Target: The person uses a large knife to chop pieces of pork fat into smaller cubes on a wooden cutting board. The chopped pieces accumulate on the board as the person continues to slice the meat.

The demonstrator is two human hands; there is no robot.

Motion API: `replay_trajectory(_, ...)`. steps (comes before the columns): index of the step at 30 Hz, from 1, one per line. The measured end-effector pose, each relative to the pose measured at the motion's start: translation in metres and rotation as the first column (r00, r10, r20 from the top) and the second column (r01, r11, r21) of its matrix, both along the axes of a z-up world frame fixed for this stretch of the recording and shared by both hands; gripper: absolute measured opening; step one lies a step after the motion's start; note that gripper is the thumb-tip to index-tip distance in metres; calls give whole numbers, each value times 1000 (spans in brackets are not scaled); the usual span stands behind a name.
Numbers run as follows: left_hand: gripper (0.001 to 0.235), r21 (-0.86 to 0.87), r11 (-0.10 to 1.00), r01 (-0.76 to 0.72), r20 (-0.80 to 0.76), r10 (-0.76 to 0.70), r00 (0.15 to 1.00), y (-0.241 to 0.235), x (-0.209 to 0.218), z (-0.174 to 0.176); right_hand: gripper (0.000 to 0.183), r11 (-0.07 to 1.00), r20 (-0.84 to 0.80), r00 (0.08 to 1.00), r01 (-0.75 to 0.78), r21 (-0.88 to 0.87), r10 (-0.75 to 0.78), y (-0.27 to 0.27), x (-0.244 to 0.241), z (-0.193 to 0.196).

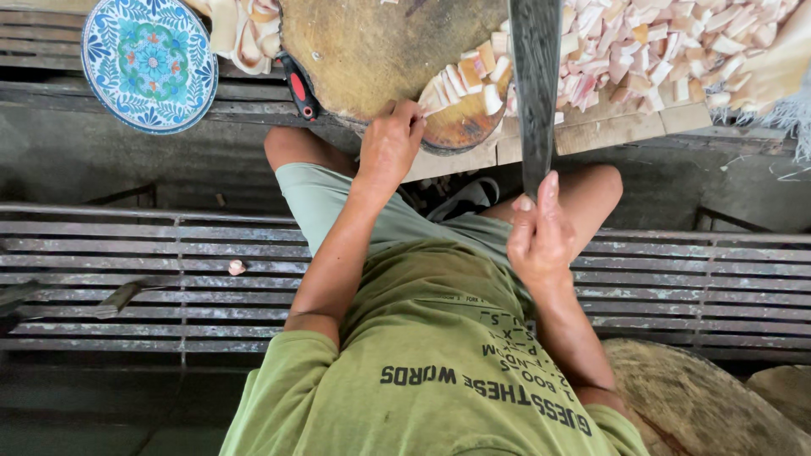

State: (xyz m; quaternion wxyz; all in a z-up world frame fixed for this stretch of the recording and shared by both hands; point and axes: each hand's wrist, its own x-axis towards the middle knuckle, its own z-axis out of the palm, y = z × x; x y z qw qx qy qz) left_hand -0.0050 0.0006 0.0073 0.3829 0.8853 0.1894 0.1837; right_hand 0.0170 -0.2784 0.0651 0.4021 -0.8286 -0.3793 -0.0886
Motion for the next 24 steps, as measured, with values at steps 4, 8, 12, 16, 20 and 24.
replay_trajectory(4,12,20,1000,-12,-2,12,1000,-1,0,5,65,915,-122,992,-71,-397,24,15,-8,-14)
replay_trajectory(8,9,37,999,-7,18,6,1000,-2,6,9,58,927,-250,968,-77,-367,-19,15,3,-11)
replay_trajectory(12,15,-119,993,12,114,1,994,4,-1,6,56,972,-251,966,-3,-233,-57,4,6,3)
replay_trajectory(16,12,-253,959,-131,247,195,949,23,-16,-1,55,972,-332,943,-83,-218,6,-12,-2,15)
replay_trajectory(20,10,-410,874,-260,290,395,872,37,-22,-14,54,860,-164,973,-222,-460,163,-17,17,9)
replay_trajectory(24,9,-394,885,-246,298,377,877,31,-14,-16,49,783,31,994,-60,-619,101,-11,98,-1)
